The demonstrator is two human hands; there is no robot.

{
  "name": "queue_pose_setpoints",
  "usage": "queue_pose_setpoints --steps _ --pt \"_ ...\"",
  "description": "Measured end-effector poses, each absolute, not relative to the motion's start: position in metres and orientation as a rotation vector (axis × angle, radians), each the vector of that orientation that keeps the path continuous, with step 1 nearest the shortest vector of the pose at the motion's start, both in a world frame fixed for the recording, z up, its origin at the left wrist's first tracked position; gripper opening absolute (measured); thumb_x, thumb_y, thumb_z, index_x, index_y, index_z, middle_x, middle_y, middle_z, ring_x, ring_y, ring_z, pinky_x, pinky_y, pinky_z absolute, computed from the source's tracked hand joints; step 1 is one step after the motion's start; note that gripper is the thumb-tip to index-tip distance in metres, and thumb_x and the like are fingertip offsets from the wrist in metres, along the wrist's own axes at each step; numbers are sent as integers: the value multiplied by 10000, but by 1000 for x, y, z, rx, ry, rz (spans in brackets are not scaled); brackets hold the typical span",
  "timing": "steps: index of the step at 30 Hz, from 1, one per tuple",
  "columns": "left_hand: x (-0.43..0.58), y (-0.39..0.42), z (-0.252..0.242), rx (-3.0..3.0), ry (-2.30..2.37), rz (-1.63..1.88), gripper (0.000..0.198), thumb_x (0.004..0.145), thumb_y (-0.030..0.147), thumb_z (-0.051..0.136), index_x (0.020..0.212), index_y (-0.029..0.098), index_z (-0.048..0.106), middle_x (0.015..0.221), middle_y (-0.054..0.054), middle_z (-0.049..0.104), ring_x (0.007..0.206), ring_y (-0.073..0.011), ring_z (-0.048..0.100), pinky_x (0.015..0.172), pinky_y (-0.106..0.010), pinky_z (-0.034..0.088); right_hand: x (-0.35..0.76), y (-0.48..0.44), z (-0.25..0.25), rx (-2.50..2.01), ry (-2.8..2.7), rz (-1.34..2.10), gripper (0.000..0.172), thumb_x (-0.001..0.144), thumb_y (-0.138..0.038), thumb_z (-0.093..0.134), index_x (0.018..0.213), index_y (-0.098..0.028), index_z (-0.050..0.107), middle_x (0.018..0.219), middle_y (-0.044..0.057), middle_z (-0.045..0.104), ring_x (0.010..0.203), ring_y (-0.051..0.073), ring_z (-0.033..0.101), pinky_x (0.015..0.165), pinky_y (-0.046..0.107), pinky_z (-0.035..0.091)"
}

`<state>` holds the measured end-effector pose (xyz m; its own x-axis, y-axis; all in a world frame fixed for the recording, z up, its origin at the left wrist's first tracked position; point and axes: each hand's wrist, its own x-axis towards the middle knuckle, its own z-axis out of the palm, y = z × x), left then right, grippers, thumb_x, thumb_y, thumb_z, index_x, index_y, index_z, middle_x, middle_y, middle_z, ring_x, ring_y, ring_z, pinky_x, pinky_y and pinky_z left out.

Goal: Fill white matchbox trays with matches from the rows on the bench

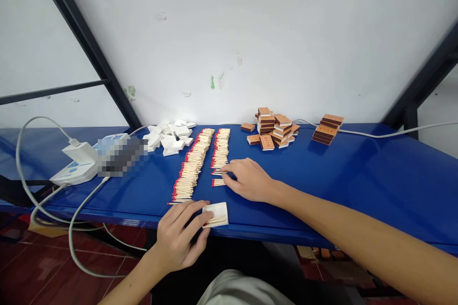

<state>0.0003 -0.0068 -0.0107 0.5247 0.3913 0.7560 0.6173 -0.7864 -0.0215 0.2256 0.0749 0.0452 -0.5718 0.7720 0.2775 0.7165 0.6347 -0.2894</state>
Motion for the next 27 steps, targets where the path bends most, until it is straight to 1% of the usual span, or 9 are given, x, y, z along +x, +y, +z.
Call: queue_pose_setpoints --steps 7,13,18,24,27 --pt "1 -6 -10 -2468 -834 -1124 225 866 177 539 1060 164 652 1094 -110 705 915 -247 643 773 -378 520 226 76 43 -1197 -2479 216 330 970 -273 467 1184 -198 706 1007 74 744 916 221 661 820 329 411" --pt "1 -6 -10 -2472 -849 -1117 225 868 182 534 1058 170 653 1088 -104 707 906 -239 647 775 -373 522 225 75 45 -1191 -2504 208 337 976 -274 451 1169 -201 718 973 74 743 888 223 662 800 332 413" --pt "1 -7 -9 -2471 -851 -1116 226 869 185 529 1057 178 653 1084 -101 707 910 -232 649 773 -361 524 225 75 44 -1188 -2490 215 335 974 -269 455 1176 -202 713 1025 75 741 935 223 662 820 331 412" --pt "1 -8 -9 -2472 -848 -1123 223 861 179 538 1051 171 654 1083 -103 710 901 -242 649 763 -369 524 225 75 44 -1180 -2511 199 341 981 -274 447 1189 -213 710 972 68 734 844 203 648 771 322 398" --pt "1 -7 -9 -2466 -849 -1119 220 859 179 539 1044 172 656 1076 -103 710 898 -236 652 771 -365 529 226 75 44 -1160 -2498 219 334 981 -278 455 1190 -224 710 977 63 733 856 201 643 772 319 397"
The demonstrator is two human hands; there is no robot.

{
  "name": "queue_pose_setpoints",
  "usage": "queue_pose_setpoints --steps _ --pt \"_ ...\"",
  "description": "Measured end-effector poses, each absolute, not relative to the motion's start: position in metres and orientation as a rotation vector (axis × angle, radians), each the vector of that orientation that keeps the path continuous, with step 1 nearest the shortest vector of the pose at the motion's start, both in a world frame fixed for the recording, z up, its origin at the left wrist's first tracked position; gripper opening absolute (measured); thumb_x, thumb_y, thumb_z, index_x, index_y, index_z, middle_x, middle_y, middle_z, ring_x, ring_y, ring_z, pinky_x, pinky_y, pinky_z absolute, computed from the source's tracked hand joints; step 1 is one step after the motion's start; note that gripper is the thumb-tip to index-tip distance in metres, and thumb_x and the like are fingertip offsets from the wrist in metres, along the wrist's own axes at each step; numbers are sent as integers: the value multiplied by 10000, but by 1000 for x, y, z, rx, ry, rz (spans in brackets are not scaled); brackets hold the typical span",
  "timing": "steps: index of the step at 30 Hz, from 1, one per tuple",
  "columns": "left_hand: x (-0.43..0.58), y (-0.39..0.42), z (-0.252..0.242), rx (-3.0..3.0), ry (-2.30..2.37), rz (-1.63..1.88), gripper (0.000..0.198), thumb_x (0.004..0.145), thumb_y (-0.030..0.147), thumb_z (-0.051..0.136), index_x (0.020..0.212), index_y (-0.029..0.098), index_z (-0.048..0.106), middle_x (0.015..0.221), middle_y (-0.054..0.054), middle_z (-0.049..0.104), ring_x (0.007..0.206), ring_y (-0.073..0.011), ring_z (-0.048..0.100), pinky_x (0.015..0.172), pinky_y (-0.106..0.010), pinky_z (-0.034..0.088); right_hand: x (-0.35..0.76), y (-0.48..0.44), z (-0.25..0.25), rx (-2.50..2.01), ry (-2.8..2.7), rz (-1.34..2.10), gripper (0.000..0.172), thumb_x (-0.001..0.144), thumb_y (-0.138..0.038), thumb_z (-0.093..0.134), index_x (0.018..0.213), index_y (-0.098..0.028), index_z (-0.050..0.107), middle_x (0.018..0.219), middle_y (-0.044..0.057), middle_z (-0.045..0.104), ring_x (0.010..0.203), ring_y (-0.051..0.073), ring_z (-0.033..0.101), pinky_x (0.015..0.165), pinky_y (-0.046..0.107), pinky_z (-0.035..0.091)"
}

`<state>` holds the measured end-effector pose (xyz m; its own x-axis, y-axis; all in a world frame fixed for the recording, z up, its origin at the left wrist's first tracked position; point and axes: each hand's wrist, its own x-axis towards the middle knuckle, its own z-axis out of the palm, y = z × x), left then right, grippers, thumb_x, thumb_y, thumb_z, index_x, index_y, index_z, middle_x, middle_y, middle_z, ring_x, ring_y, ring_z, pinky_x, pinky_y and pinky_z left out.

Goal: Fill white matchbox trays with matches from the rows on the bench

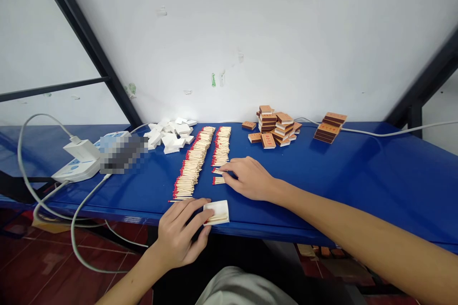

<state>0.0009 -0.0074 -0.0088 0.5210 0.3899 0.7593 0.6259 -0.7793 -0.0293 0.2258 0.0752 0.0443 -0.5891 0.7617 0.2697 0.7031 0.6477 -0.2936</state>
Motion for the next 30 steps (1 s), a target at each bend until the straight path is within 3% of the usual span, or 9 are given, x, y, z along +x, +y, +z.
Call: queue_pose_setpoints --steps 15,21,30 --pt "1 -7 -10 -2475 -853 -1120 231 860 177 541 1061 173 654 1090 -100 710 912 -239 649 784 -372 525 226 74 45 -1083 -2543 244 317 984 -254 459 1162 -236 721 935 48 710 806 177 623 764 311 384" --pt "0 -7 -11 -2478 -852 -1123 226 860 181 543 1056 171 655 1085 -102 708 911 -239 647 774 -367 520 226 74 44 -1166 -2503 199 322 972 -272 472 1198 -211 694 993 69 712 885 208 625 775 312 397" --pt "1 -6 -12 -2473 -838 -1121 228 857 175 537 1052 161 656 1095 -109 702 916 -249 645 777 -378 508 214 84 46 -1255 -2396 304 231 951 -287 524 941 -219 744 801 15 687 697 135 561 618 254 308"
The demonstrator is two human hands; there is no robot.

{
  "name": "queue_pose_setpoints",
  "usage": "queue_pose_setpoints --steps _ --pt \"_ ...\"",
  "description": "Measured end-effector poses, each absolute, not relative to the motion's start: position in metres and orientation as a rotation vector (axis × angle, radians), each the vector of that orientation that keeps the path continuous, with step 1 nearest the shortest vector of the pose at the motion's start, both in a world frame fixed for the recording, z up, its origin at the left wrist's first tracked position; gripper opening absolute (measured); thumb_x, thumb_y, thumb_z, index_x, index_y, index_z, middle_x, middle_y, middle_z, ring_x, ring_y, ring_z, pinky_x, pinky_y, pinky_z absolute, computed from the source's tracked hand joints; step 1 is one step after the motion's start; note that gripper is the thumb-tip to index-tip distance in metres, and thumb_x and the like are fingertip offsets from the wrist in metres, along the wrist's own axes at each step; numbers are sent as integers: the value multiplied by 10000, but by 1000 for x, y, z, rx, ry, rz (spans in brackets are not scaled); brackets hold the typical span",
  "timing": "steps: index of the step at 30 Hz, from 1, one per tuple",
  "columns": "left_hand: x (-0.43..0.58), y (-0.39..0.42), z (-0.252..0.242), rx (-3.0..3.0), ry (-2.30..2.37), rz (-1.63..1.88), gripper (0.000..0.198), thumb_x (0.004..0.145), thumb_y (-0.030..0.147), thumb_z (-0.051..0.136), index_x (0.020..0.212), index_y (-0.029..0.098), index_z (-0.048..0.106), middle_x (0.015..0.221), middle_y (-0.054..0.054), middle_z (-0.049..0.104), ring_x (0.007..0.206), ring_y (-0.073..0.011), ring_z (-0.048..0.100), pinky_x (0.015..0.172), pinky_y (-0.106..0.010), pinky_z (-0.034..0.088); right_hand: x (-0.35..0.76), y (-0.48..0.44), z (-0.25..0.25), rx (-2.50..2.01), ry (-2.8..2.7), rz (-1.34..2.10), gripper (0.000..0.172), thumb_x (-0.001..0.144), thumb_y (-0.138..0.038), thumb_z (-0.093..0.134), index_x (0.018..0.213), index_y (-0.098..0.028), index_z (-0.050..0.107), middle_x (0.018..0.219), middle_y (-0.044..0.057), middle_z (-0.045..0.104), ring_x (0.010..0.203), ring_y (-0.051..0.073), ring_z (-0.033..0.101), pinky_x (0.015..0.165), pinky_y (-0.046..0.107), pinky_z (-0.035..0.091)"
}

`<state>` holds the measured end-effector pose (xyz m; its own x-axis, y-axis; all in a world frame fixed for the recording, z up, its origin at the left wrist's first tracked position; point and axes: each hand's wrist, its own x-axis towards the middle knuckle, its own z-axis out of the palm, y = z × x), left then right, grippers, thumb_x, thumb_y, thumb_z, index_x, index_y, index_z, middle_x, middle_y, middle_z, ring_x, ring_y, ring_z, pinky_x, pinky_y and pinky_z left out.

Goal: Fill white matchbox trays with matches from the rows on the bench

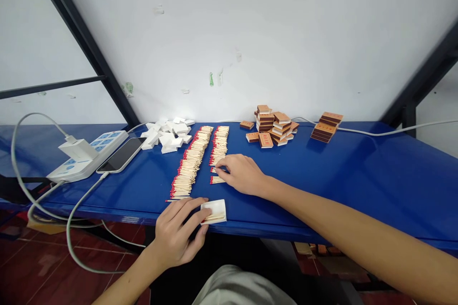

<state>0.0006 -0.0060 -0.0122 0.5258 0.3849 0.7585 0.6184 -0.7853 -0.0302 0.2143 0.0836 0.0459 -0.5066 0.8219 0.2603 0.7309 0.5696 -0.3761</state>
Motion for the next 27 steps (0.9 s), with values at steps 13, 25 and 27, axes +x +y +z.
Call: queue_pose_setpoints --steps 13,25,27 --pt "0 -6 -14 -2496 -836 -1121 241 847 160 550 1068 159 647 1108 -114 696 930 -262 636 791 -390 504 221 90 43 -1223 -2398 465 204 928 -267 572 960 -227 770 771 3 705 674 129 577 629 244 344" --pt "0 -5 -13 -2489 -839 -1115 237 854 173 550 1073 157 638 1108 -112 699 929 -263 638 780 -390 504 228 86 47 -1107 -2407 536 283 966 -307 513 1078 -192 746 763 20 689 652 136 561 627 252 372" --pt "0 -6 -13 -2488 -838 -1117 247 857 175 547 1088 158 632 1103 -109 703 924 -260 639 776 -386 507 228 83 48 -1138 -2438 496 312 958 -364 536 1135 -196 730 743 15 663 655 142 554 638 261 375"
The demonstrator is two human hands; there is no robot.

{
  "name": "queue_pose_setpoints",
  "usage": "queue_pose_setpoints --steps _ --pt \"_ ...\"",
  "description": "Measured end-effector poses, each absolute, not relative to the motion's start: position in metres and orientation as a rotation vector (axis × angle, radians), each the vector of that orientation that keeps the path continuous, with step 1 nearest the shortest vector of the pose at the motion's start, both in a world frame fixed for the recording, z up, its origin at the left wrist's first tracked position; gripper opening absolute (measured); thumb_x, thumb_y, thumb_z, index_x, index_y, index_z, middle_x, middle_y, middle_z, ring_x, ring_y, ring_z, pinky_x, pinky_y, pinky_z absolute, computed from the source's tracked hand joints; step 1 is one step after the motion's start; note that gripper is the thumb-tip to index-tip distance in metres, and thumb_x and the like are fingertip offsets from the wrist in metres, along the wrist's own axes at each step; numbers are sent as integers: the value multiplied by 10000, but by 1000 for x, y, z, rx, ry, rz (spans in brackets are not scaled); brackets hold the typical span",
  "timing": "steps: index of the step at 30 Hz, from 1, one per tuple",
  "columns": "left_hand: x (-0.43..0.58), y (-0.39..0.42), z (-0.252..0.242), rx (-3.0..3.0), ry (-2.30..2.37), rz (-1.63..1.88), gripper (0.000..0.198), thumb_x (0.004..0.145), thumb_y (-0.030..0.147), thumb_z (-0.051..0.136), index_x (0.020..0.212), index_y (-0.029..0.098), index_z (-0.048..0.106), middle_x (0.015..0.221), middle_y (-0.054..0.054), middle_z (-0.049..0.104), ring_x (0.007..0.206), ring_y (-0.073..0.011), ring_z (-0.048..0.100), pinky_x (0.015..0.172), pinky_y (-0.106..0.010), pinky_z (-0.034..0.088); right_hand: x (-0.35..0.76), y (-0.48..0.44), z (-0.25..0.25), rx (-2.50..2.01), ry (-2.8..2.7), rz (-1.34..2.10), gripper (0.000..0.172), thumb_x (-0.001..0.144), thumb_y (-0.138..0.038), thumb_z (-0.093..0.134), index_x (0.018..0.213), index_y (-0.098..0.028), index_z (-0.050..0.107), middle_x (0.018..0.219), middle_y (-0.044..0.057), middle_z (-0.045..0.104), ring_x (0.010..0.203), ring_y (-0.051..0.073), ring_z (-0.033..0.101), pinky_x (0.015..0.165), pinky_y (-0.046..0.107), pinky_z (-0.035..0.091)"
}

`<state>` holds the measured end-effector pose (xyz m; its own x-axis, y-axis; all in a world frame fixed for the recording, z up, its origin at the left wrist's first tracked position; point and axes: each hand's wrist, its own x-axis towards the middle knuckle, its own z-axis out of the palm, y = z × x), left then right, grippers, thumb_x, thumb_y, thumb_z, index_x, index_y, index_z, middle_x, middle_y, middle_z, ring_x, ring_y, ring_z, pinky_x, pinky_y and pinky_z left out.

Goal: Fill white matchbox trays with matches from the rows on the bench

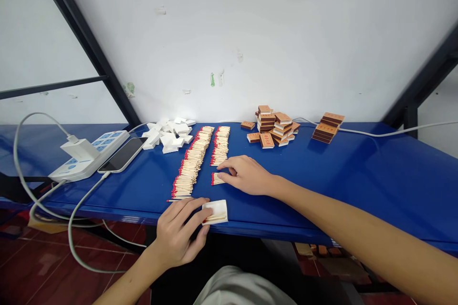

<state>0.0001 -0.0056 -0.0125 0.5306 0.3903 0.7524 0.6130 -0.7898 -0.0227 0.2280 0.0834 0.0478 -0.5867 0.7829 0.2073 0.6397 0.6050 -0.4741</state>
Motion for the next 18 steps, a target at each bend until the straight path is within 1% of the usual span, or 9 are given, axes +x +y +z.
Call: queue_pose_setpoints --steps 2,5,8,11,13,16,18 --pt "0 -6 -13 -2485 -832 -1123 273 859 178 549 1120 151 620 1101 -110 707 924 -260 642 776 -385 511 227 81 49 -1148 -2490 424 376 942 -449 560 1181 -203 714 796 32 669 714 163 574 683 279 389" --pt "0 -6 -14 -2480 -821 -1139 320 859 181 555 1173 132 594 1099 -118 713 931 -262 650 779 -388 519 226 77 50 -1143 -2570 323 463 935 -534 547 1240 -214 686 958 75 691 844 209 610 780 320 413" --pt "0 -5 -14 -2470 -819 -1153 333 859 179 555 1188 132 582 1093 -117 718 932 -259 657 782 -388 525 226 75 50 -1169 -2619 260 485 943 -546 528 1277 -223 663 1071 101 684 960 255 623 847 355 423" --pt "0 -5 -14 -2469 -822 -1155 328 861 183 550 1185 141 580 1084 -111 723 928 -256 662 782 -386 528 226 74 49 -1193 -2634 228 485 952 -557 503 1285 -241 659 1124 112 671 1012 277 620 858 367 427" --pt "0 -5 -13 -2463 -828 -1153 324 861 187 548 1181 146 581 1075 -107 726 921 -255 665 775 -385 530 226 74 50 -1185 -2637 226 463 966 -552 479 1269 -257 668 1095 103 671 991 267 621 840 359 427" --pt "1 -6 -13 -2450 -827 -1162 325 861 189 548 1181 143 578 1065 -106 729 915 -251 669 770 -380 531 226 73 52 -1139 -2654 250 429 992 -532 436 1230 -278 687 952 68 661 887 226 617 782 324 420" --pt "1 -6 -12 -2447 -820 -1168 330 860 192 547 1185 139 574 1060 -106 729 916 -246 669 772 -374 533 226 73 53 -1118 -2657 261 420 1001 -523 426 1213 -282 695 897 54 641 838 204 606 750 303 410"
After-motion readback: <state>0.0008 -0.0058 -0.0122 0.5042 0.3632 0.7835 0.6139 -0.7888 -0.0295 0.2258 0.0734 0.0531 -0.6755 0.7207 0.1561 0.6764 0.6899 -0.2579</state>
